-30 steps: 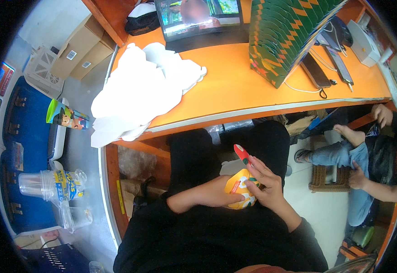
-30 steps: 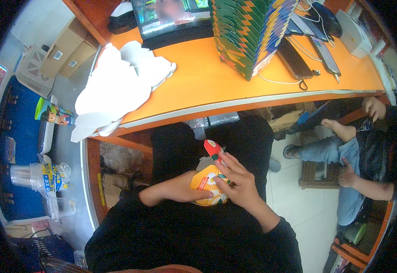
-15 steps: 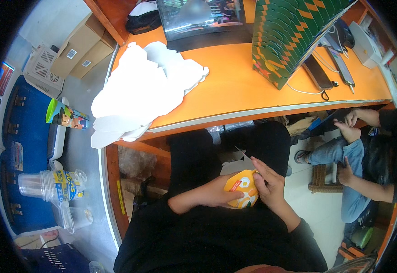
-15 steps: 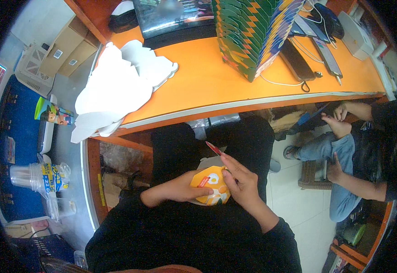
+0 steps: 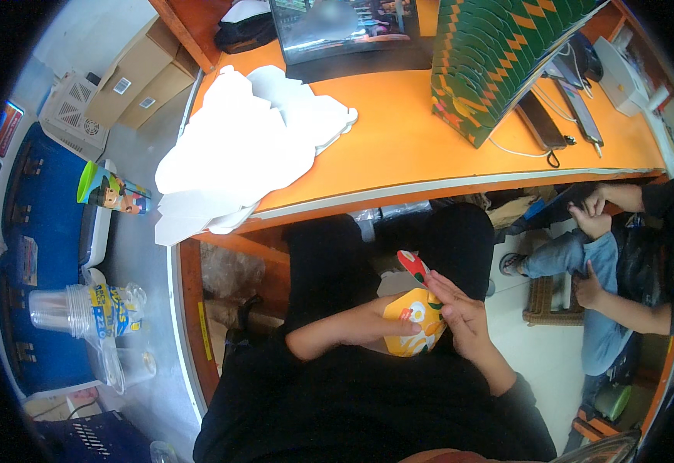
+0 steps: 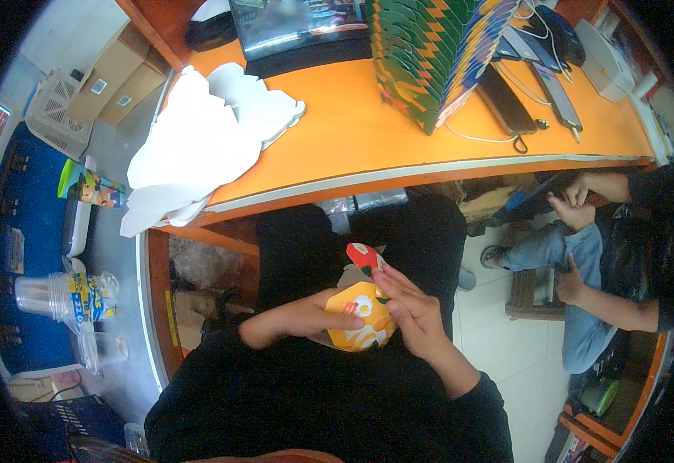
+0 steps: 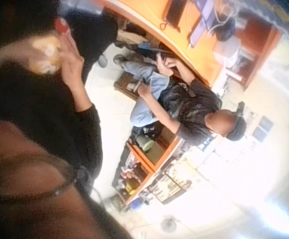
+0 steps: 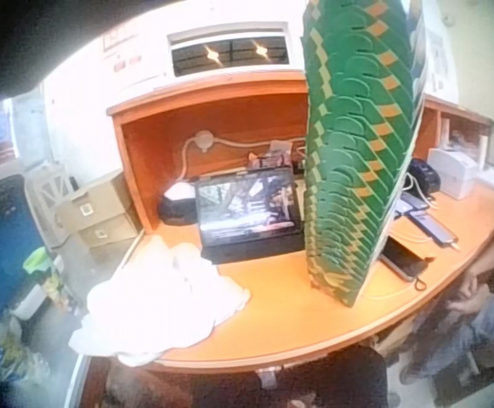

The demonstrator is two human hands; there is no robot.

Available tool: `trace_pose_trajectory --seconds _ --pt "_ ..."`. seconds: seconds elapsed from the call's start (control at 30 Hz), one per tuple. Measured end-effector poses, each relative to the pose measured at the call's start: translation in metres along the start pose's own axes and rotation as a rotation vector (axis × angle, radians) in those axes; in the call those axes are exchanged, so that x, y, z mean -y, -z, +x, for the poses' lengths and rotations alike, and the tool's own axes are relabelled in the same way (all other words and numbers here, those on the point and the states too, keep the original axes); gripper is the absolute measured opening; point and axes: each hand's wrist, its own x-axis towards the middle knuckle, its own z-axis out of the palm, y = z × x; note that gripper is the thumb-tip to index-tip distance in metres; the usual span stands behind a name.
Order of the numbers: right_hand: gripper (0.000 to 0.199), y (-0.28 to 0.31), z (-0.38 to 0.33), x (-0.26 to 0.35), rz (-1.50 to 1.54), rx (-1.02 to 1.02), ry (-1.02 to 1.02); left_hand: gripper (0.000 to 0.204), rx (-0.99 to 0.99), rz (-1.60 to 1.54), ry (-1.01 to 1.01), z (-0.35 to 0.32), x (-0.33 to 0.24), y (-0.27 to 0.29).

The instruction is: The person sits on the floor and folds flat, colorful printed paper sheets into small box shapes. They repeatedly pick up a sheet, fold and tuck the edges to form a box, then place the finished box onto a growing stack on the counter. The task continues with multiple sheets handled one at a time.

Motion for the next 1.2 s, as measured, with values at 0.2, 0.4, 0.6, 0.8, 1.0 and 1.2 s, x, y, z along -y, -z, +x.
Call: trace_pose_trajectory --seconds 0.2,0.4,0.6,0.8,1.0,1.2 --pt "0.044 0.008 0.009 0.005 0.422 -0.006 -0.347 0.062 0.013 0.115 -0.092 0.006 0.014 -0.001" --pt "0.050 0.006 0.016 0.003 0.269 -0.004 -0.213 0.057 -0.079 0.518 -0.044 0.009 0.002 0.004" --pt "0.095 0.013 0.020 0.002 0.981 -0.140 -0.352 0.049 0.105 0.844 -0.294 0.009 -0.017 0.016" --pt "0.109 0.005 0.010 -0.004 0.803 -0.142 -0.412 0.111 0.318 0.219 -0.247 0.013 0.007 0.027" --pt "0.083 -0.007 0.009 0.013 -0.081 -0.068 -0.056 0.118 0.057 0.036 -0.202 0.029 -0.004 0.024" --pt "0.066 0.015 0.000 0.031 -0.401 0.090 0.171 0.057 0.028 -0.447 -0.164 0.024 -0.025 0.025"
